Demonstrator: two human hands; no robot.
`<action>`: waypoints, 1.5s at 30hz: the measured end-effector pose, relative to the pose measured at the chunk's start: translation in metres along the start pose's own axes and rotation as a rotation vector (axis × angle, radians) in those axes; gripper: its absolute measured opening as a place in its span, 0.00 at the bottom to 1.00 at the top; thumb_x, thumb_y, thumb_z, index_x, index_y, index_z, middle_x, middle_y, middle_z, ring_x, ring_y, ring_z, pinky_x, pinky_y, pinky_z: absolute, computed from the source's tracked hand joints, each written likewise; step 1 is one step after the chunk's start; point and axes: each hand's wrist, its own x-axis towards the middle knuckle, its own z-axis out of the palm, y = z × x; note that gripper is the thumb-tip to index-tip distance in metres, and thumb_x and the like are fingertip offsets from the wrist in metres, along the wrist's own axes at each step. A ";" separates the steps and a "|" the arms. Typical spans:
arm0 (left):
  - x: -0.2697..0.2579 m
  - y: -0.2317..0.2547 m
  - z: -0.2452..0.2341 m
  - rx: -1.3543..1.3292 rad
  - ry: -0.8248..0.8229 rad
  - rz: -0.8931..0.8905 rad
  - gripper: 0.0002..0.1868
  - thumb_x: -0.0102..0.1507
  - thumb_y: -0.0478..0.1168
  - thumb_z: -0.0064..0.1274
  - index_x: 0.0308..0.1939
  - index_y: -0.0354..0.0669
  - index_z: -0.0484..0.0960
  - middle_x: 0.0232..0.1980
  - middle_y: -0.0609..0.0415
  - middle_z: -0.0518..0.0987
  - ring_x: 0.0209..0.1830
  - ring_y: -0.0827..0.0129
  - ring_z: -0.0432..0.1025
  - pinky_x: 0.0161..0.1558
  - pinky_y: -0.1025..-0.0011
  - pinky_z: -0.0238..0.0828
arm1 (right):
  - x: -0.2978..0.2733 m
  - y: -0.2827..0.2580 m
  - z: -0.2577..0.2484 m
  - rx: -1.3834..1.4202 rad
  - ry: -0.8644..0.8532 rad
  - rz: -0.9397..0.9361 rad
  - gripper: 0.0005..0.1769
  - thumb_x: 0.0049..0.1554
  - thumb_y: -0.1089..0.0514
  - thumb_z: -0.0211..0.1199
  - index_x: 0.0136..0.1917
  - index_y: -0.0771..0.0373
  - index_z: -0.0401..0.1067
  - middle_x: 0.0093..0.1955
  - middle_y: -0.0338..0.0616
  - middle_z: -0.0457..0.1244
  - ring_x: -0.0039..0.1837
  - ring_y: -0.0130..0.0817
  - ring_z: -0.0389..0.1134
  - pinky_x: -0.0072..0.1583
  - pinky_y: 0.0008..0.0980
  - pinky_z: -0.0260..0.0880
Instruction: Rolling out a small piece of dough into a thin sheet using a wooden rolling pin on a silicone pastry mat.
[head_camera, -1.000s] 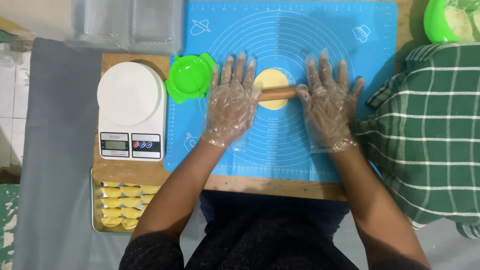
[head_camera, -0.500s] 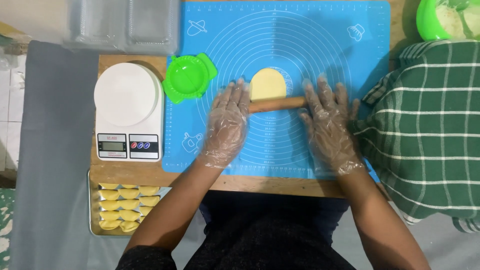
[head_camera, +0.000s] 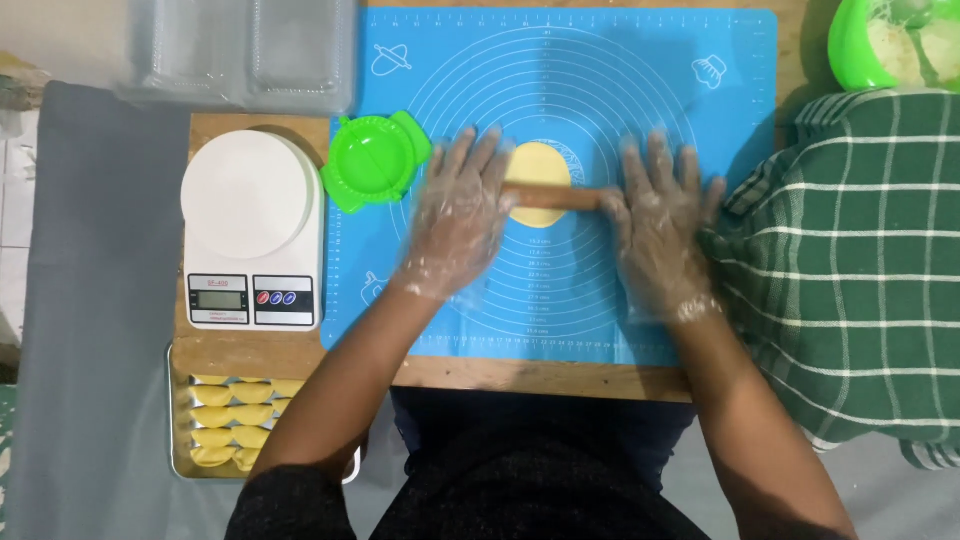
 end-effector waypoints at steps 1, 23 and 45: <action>0.008 -0.003 0.007 -0.002 -0.002 0.000 0.25 0.69 0.46 0.50 0.67 0.38 0.74 0.70 0.41 0.72 0.73 0.45 0.63 0.67 0.41 0.63 | 0.011 0.001 0.004 -0.001 -0.002 0.001 0.33 0.70 0.40 0.40 0.85 0.47 0.50 0.86 0.49 0.44 0.84 0.56 0.41 0.77 0.69 0.35; 0.023 0.008 -0.008 0.054 -0.065 -0.050 0.30 0.73 0.52 0.38 0.77 0.45 0.63 0.77 0.41 0.63 0.77 0.41 0.56 0.73 0.37 0.47 | 0.022 -0.009 -0.024 -0.167 -0.016 -0.043 0.33 0.70 0.41 0.39 0.85 0.48 0.46 0.85 0.43 0.40 0.83 0.51 0.42 0.73 0.68 0.48; 0.065 -0.005 0.011 0.055 -0.210 -0.163 0.33 0.74 0.58 0.17 0.80 0.49 0.50 0.82 0.48 0.52 0.81 0.45 0.46 0.76 0.40 0.34 | 0.056 -0.013 -0.023 -0.051 -0.115 0.093 0.39 0.65 0.30 0.18 0.85 0.42 0.28 0.87 0.34 0.23 0.86 0.51 0.29 0.78 0.69 0.27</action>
